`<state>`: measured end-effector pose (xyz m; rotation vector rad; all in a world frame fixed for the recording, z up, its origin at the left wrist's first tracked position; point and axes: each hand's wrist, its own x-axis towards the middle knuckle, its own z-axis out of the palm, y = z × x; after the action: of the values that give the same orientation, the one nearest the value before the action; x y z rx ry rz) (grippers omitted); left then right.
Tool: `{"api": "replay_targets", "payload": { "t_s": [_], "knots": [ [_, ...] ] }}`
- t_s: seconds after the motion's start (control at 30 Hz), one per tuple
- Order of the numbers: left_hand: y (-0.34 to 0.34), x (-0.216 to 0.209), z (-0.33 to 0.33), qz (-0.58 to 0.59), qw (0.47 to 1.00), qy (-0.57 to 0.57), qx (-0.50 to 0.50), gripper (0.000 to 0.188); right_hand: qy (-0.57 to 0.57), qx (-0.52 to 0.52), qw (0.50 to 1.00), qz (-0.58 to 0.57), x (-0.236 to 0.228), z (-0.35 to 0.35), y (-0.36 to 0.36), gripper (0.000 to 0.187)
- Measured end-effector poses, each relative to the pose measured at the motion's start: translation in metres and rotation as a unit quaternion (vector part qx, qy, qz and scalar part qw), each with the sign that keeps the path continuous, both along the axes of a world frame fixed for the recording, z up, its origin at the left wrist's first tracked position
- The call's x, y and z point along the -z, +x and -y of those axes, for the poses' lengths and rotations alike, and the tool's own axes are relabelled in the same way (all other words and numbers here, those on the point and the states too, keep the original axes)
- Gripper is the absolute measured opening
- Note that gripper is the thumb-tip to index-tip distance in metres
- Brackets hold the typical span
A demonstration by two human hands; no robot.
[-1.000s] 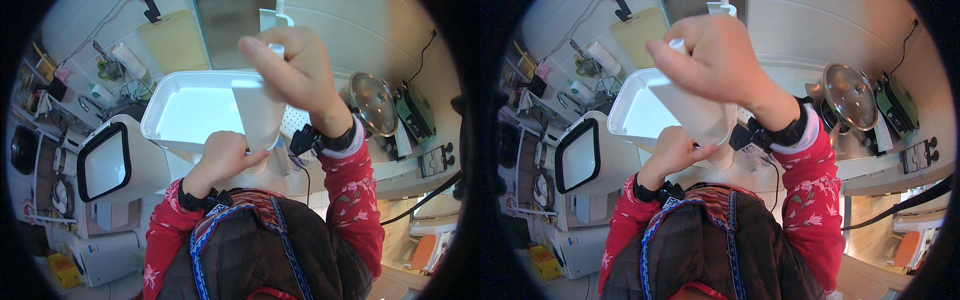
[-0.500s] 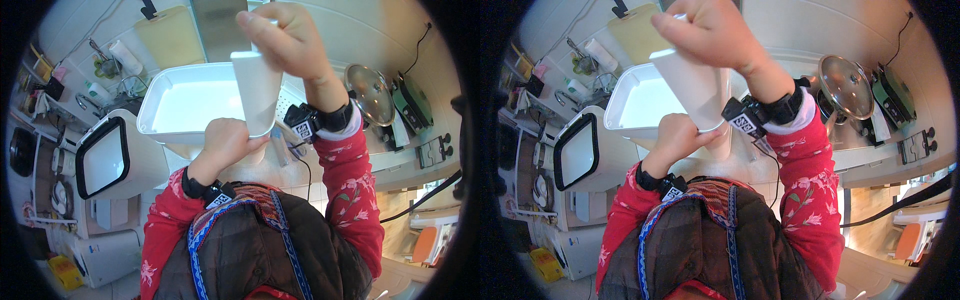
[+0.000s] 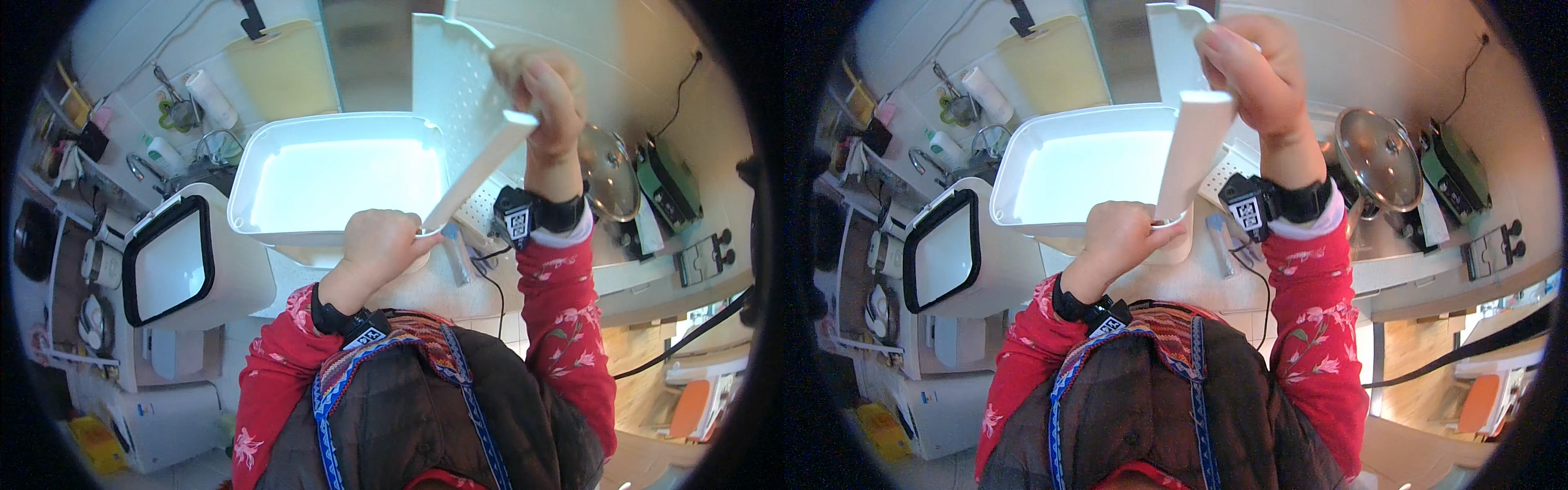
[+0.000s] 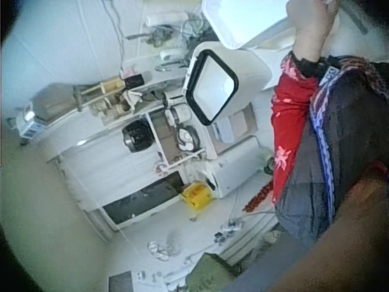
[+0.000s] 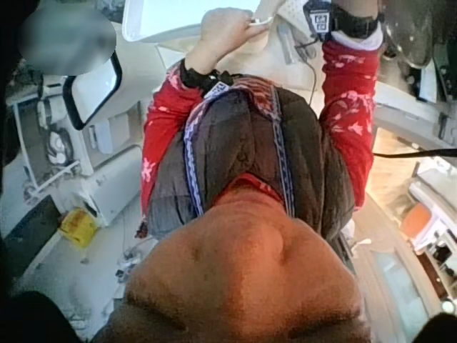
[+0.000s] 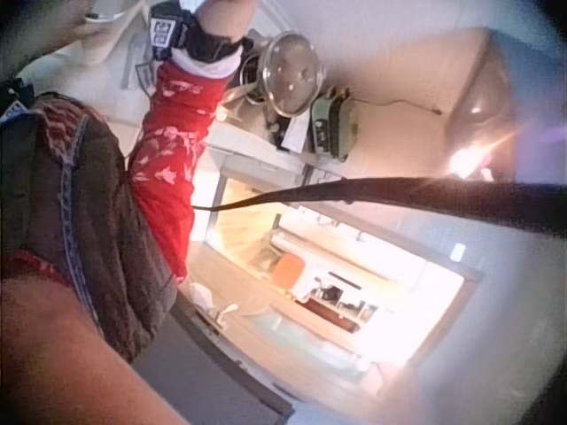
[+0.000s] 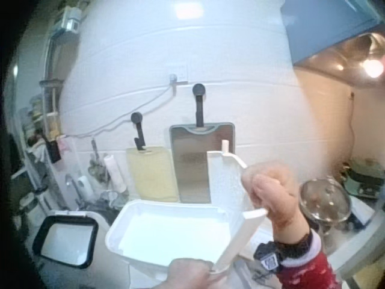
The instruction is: The person assembles a white plastic container with a perforated insert and a lid. They repeatedly fit and remove the insert and lid, then place the assembled unit on the counter.
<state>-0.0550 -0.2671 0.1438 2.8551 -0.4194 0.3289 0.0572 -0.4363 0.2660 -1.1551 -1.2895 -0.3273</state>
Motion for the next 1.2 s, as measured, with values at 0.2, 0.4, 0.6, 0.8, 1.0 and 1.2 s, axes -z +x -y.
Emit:
{"api": "replay_targets", "payload": {
  "t_s": [0.2,0.4,0.6,0.8,1.0,1.2],
  "knots": [
    [0.007,0.000,0.005,0.007,1.000,-0.010,0.002,0.056,-0.052,0.075,0.995,0.041,-0.006,-0.009,0.000,0.032],
    [0.011,-0.022,-0.020,-0.161,0.976,-0.061,0.132,0.043,0.011,0.023,0.999,-0.031,0.004,-0.006,0.054,0.036],
    [0.079,-0.050,-0.056,-0.125,0.989,0.003,0.085,0.034,0.071,0.122,0.944,-0.297,0.073,-0.032,0.101,0.030],
    [0.183,-0.032,-0.035,-0.101,0.982,0.131,0.091,0.043,-0.072,-0.506,0.772,-0.378,0.121,-0.056,0.148,0.035],
    [0.197,-0.006,-0.029,-0.193,0.974,0.062,0.104,0.048,-0.109,-0.552,0.699,-0.441,0.116,-0.052,0.147,0.045],
    [0.191,-0.007,-0.030,-0.164,0.978,0.064,0.108,0.047,-0.090,-0.485,0.736,-0.464,0.096,-0.051,0.127,0.050]
  ]
}}
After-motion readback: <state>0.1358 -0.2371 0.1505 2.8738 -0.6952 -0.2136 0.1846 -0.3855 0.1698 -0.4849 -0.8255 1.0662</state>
